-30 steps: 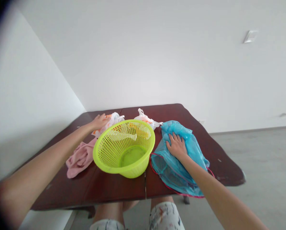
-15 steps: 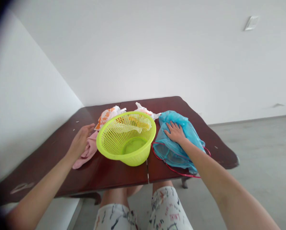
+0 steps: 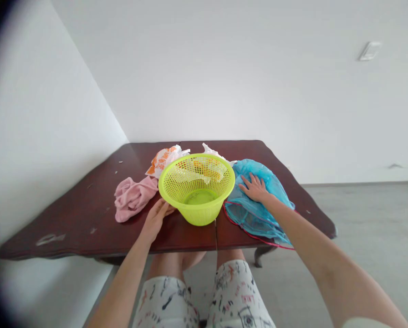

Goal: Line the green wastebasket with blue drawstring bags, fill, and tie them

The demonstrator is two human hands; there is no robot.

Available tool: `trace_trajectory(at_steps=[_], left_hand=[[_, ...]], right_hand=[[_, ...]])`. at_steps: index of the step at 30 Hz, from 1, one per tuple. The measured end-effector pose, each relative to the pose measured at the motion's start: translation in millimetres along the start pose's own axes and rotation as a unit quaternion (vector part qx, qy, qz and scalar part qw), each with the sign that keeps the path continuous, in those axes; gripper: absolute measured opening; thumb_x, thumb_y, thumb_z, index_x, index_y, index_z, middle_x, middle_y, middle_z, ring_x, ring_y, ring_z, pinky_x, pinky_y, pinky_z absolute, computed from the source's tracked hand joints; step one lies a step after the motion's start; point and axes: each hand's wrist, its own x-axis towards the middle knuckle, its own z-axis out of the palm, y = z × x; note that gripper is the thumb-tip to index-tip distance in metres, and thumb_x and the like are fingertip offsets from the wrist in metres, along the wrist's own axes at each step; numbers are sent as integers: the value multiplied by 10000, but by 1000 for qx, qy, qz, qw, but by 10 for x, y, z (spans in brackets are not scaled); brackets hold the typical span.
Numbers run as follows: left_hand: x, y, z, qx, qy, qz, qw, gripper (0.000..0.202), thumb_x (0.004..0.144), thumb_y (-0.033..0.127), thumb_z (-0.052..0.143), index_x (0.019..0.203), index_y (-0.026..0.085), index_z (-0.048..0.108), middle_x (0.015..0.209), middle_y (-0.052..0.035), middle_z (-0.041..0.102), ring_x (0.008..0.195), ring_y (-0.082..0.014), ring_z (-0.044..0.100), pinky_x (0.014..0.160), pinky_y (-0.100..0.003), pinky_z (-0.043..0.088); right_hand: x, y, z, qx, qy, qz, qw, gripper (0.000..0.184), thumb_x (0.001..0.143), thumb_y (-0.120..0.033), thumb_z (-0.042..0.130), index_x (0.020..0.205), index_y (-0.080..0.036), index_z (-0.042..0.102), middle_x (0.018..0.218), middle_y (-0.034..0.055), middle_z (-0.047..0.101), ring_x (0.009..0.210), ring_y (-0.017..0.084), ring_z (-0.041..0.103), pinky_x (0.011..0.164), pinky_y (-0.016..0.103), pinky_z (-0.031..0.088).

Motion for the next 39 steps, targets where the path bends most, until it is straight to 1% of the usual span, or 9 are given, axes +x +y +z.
trace_trajectory(at_steps=[4,7,12,15,18,21,27,33,39], left_hand=[[-11,-12,-36,4,-18,2,1000,654,946,867,839,1162,250,819,1236,-138,893,1144,-374,887,1102,-548,699],[-21,-6,-30,15,-41,4,999,593,961,825,854,1136,258,850,1199,-130,894,1120,-384,883,1092,-546,691],[-33,8,29,58,-51,22,997,547,970,805,848,1123,280,858,1133,-109,885,1101,-388,868,1084,-551,680],[-44,29,47,64,-47,22,997,562,947,813,864,1106,275,848,1105,-109,882,1091,-387,866,1071,-543,686],[-52,44,38,60,-42,20,997,574,937,808,880,1104,259,848,1120,-113,882,1071,-374,869,1051,-527,694],[-44,39,24,54,-31,20,998,603,915,827,888,1073,247,838,1110,-113,879,1025,-354,869,998,-494,706],[-12,31,34,35,-19,18,999,712,811,881,936,1013,210,816,1086,-121,891,954,-310,866,941,-440,709],[-43,97,37,5,0,17,1000,703,779,839,986,1023,195,841,1116,-140,905,921,-285,858,902,-414,702],[-44,128,-21,-55,53,12,997,693,763,793,1000,1034,185,807,1132,-146,905,875,-230,828,876,-379,689]], right_hand=[[-270,22,-198,13,27,29,999,818,1222,-753,273,1939,-368,357,2054,67,180,1900,403,177,1518,661,189],[-741,116,-193,25,25,52,998,882,1201,-810,300,1954,-351,309,2053,99,168,1892,418,214,1507,664,243],[-1592,253,179,22,-19,89,996,968,1121,-875,491,1934,-363,375,2033,110,232,1874,446,268,1495,695,277],[-1817,241,385,-2,20,77,997,905,1161,-788,456,1932,-320,383,2034,109,222,1891,398,228,1516,682,222],[-1863,164,462,-22,80,66,994,836,1190,-734,427,1909,-309,440,2021,107,273,1889,368,249,1526,654,207],[-1868,91,464,-25,106,70,992,790,1208,-701,417,1891,-308,477,2002,107,332,1874,365,298,1523,649,213],[-1888,63,477,-13,135,63,989,770,1209,-670,483,1867,-271,516,1988,138,365,1861,394,322,1504,675,230],[-1875,65,485,5,139,61,988,766,1205,-661,500,1862,-268,528,1981,147,377,1849,407,347,1500,678,234],[-1865,75,518,11,154,62,986,778,1191,-662,526,1851,-249,545,1962,152,414,1834,416,376,1498,688,226]])
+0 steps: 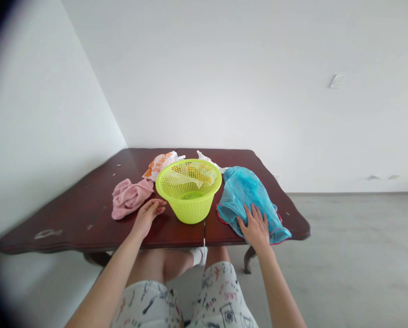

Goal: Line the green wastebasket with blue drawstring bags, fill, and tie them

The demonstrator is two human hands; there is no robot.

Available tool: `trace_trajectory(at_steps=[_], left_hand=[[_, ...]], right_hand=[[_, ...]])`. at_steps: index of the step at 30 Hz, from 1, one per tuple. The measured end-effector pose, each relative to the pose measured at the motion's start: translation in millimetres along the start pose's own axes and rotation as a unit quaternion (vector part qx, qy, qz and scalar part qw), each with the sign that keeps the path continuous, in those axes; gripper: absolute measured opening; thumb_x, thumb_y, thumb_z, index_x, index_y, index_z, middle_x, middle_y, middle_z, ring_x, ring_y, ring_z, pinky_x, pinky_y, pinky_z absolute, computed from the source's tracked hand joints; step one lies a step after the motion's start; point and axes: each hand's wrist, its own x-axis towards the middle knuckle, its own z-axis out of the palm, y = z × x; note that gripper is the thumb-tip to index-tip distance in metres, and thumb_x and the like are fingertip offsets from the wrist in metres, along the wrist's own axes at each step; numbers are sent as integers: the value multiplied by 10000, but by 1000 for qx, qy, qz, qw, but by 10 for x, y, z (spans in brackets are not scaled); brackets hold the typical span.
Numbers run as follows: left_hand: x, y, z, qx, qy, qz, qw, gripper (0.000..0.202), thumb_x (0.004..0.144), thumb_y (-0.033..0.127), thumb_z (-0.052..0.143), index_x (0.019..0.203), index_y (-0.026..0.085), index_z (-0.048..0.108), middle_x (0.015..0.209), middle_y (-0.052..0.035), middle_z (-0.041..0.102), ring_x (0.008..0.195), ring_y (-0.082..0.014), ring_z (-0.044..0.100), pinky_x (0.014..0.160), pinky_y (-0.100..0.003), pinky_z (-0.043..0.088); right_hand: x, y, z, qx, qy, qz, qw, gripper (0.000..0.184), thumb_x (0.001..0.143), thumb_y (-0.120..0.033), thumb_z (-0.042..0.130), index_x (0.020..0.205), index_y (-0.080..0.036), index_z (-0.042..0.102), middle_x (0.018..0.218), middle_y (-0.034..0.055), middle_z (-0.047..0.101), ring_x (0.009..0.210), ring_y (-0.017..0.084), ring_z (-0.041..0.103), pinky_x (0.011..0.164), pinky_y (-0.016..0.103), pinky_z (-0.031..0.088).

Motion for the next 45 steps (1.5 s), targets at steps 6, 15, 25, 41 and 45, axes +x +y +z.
trace_trajectory(at_steps=[6,15,25,41,45], left_hand=[[35,-12,-26,-37,25,-10,999,644,723,710,1036,1008,192,779,1086,-126,896,824,-199,798,835,-352,682],[58,-115,-89,-41,28,-15,999,574,797,677,1015,1028,201,793,1063,-89,878,823,-181,784,833,-324,681],[33,-198,-36,107,-62,11,992,645,904,839,915,1057,215,864,1017,-96,877,846,-258,820,843,-381,687],[-67,-7,52,205,-86,17,975,505,948,770,838,1022,271,857,971,-73,884,908,-348,836,926,-459,695],[-59,-83,6,221,-100,31,970,451,992,713,816,1101,279,877,1070,-75,898,946,-345,830,892,-424,675]], right_hand=[[-1,18,23,-1,11,-9,1000,765,1200,-666,508,1842,-251,553,1959,154,422,1825,422,391,1487,696,241],[-27,1,-6,18,16,-11,1000,759,1197,-673,500,1820,-247,576,1950,160,438,1810,440,413,1482,718,244],[14,213,0,193,74,-10,978,654,1104,-694,709,1613,-293,794,1816,151,631,1664,467,607,1429,750,397],[5,-81,-433,247,312,25,917,397,1171,-505,617,1229,-190,852,1198,167,877,1128,374,830,1072,513,634],[26,-155,-377,238,269,-16,933,337,1186,-447,595,1239,-222,841,1232,142,872,1189,365,813,1087,511,621]])
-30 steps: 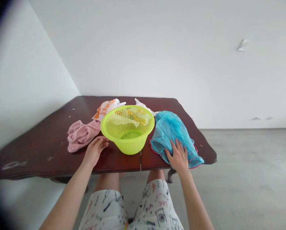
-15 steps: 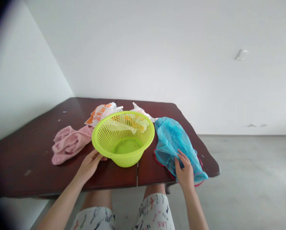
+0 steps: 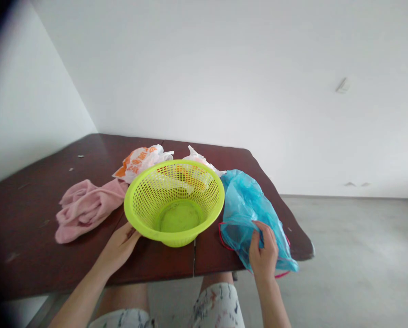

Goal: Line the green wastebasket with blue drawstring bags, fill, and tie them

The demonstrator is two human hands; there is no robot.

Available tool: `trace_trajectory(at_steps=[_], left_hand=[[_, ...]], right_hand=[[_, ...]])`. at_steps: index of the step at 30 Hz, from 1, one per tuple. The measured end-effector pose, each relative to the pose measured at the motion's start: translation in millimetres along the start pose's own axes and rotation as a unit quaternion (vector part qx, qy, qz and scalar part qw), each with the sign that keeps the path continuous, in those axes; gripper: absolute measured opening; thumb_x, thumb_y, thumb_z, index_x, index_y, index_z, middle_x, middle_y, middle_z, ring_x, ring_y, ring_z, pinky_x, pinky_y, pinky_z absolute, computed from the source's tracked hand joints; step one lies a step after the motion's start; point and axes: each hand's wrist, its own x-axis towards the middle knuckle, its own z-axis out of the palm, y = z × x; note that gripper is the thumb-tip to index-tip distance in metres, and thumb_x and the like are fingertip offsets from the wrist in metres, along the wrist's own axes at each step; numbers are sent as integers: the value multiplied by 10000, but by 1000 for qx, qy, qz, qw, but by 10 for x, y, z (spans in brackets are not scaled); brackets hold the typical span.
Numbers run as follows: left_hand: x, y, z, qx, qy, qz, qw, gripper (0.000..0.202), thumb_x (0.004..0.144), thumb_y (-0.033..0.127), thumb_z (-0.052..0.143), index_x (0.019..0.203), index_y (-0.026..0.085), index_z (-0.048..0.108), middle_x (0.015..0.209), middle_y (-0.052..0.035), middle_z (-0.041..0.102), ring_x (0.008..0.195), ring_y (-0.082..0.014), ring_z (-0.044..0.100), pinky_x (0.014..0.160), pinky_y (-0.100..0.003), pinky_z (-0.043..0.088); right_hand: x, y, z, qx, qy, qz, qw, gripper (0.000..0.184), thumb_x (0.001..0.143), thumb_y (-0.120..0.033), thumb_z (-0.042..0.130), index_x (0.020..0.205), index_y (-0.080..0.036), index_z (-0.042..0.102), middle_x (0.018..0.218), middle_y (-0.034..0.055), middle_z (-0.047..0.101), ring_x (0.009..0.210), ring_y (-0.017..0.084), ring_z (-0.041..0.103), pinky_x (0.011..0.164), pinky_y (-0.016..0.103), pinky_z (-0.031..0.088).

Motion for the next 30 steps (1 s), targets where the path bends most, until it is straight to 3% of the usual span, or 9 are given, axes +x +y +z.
trace_trajectory(at_steps=[3,7,13,18,21,25,28,30], left_hand=[[-7,-38,2,8,-4,13,1000,408,1030,667,796,1145,287,888,1111,-77,898,951,-343,828,871,-407,666],[-22,-27,6,10,-10,18,1000,371,1063,628,775,1162,289,891,1168,-87,902,985,-348,832,906,-412,668],[-22,1,3,54,2,25,998,408,1034,678,775,1034,282,871,1037,-87,894,938,-369,823,867,-422,667],[-18,103,9,76,24,47,996,475,1057,733,699,938,287,815,901,-69,851,861,-342,787,817,-400,647],[-74,194,2,43,76,60,994,542,1102,723,628,797,283,713,720,-35,706,724,-277,681,699,-340,571],[-173,231,-25,-60,160,57,984,512,1144,655,591,835,271,729,613,10,502,603,-221,522,594,-309,485],[-191,193,-50,-96,150,48,983,517,1130,666,616,835,257,729,588,24,463,560,-197,477,552,-297,436],[-169,163,-63,-95,116,36,988,553,1107,716,626,833,248,736,577,27,472,542,-188,472,540,-294,423]], right_hand=[[-49,64,146,-7,-55,-12,998,313,1194,-441,597,1246,-244,834,1230,129,872,1210,366,801,1110,535,610],[-136,192,320,-12,-67,2,998,317,1200,-477,611,1256,-244,819,1245,143,868,1212,381,800,1105,554,610],[-149,170,392,-43,-102,1,994,344,1203,-540,612,1226,-257,807,1246,149,869,1211,385,800,1094,562,626],[-130,93,346,-35,-109,-11,993,309,1216,-499,596,1208,-266,798,1203,140,868,1181,362,799,1077,545,638],[-154,92,302,-14,-72,-18,997,282,1211,-469,608,1185,-261,797,1181,134,866,1159,358,798,1073,537,633],[-166,73,228,-17,-20,-35,999,275,1198,-450,618,1128,-254,797,1141,136,857,1119,359,790,1048,525,620],[23,75,100,-47,-28,-43,998,322,1186,-498,604,1110,-255,802,1155,147,851,1130,364,769,1070,533,598],[313,137,-36,-76,-34,-16,996,375,1152,-561,610,1070,-256,813,1146,155,845,1134,372,745,1068,528,580]])
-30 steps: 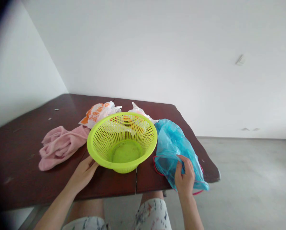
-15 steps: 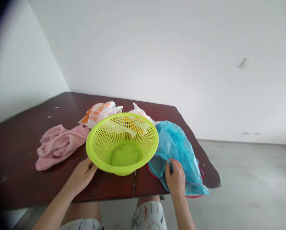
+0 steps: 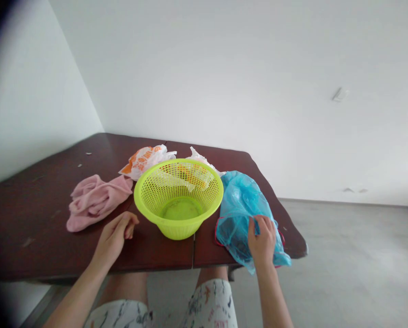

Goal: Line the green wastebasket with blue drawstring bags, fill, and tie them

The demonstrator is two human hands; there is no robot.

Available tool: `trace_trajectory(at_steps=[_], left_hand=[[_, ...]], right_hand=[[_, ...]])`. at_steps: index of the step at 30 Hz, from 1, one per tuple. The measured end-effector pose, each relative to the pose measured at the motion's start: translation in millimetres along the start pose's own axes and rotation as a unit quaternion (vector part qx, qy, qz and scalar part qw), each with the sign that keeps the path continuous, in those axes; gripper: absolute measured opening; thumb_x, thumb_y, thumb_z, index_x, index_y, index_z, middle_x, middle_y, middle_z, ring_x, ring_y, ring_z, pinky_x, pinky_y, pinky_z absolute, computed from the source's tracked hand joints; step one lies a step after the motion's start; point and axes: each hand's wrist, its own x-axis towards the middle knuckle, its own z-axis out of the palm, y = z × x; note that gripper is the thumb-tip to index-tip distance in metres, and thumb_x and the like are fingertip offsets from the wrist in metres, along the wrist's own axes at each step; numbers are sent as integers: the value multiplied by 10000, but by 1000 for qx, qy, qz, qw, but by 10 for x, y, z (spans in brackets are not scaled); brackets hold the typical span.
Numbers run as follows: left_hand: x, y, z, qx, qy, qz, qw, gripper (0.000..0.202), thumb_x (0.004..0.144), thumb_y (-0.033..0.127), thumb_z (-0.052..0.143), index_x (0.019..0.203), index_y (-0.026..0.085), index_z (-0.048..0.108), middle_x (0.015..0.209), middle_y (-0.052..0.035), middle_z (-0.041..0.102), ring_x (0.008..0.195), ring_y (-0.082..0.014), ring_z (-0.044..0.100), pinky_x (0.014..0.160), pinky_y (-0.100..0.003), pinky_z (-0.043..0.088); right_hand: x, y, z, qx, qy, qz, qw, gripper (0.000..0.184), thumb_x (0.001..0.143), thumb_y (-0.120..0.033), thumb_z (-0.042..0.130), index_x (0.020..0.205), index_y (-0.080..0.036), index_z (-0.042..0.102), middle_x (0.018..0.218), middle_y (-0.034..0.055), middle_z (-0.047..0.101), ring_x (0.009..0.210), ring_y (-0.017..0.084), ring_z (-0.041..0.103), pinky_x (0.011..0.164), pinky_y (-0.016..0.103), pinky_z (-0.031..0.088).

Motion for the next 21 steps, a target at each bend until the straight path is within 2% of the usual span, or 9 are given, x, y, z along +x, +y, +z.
trace_trajectory(at_steps=[4,7,10,13,15,17,18,19,21], left_hand=[[61,-35,11,26,-46,-17,998,648,1063,833,631,849,236,766,569,27,495,544,-184,490,547,-287,431],[75,-48,30,28,-46,-19,998,709,1030,905,628,851,235,776,574,28,497,552,-181,497,546,-279,438],[62,-72,36,16,-39,-21,999,722,1018,921,633,848,235,776,584,26,498,556,-178,491,539,-273,434],[51,-100,35,8,-35,-26,999,694,1032,893,645,869,233,787,592,25,500,562,-178,490,545,-268,433],[50,-114,35,7,-37,-29,999,683,1036,880,649,877,232,793,599,23,503,567,-179,493,546,-266,429],[53,-121,39,9,-43,-31,999,678,1037,875,653,874,231,792,609,21,505,571,-178,493,544,-264,426],[54,-122,40,12,-45,-32,998,676,1036,873,654,873,232,791,612,21,503,572,-177,490,543,-264,426],[55,-123,41,15,-47,-32,998,671,1037,870,656,874,233,791,614,23,501,574,-176,489,543,-262,427],[55,-126,38,23,-51,-31,998,664,1040,864,656,880,233,790,622,22,506,581,-177,496,547,-261,433]], right_hand=[[810,361,-383,40,-26,136,990,502,935,-721,744,964,-228,837,967,149,855,969,350,745,880,455,564],[1345,601,-745,70,11,180,981,642,916,-820,643,930,-198,802,868,175,830,811,326,740,761,446,553],[1626,683,-1120,113,0,183,977,665,943,-816,607,929,-185,816,930,234,844,797,316,771,768,465,567],[1730,688,-1377,184,-97,176,962,759,961,-885,560,803,-194,832,981,273,861,859,344,812,838,519,598],[1784,708,-1399,202,-156,193,947,946,1029,-953,331,638,-206,760,1020,314,859,901,355,830,891,553,611],[1826,754,-1268,136,-168,212,953,1037,1067,-964,146,574,-224,680,1076,342,854,935,358,836,923,562,624],[1830,782,-1150,82,-161,215,960,1021,1069,-981,179,601,-225,679,1082,343,851,951,367,833,934,565,630],[1815,810,-1005,31,-155,213,964,968,1062,-1000,300,666,-216,707,1071,333,851,969,382,828,941,567,637],[1719,854,-668,-23,-162,201,966,795,995,-945,662,861,-172,788,1010,278,852,1017,404,814,950,561,647]])
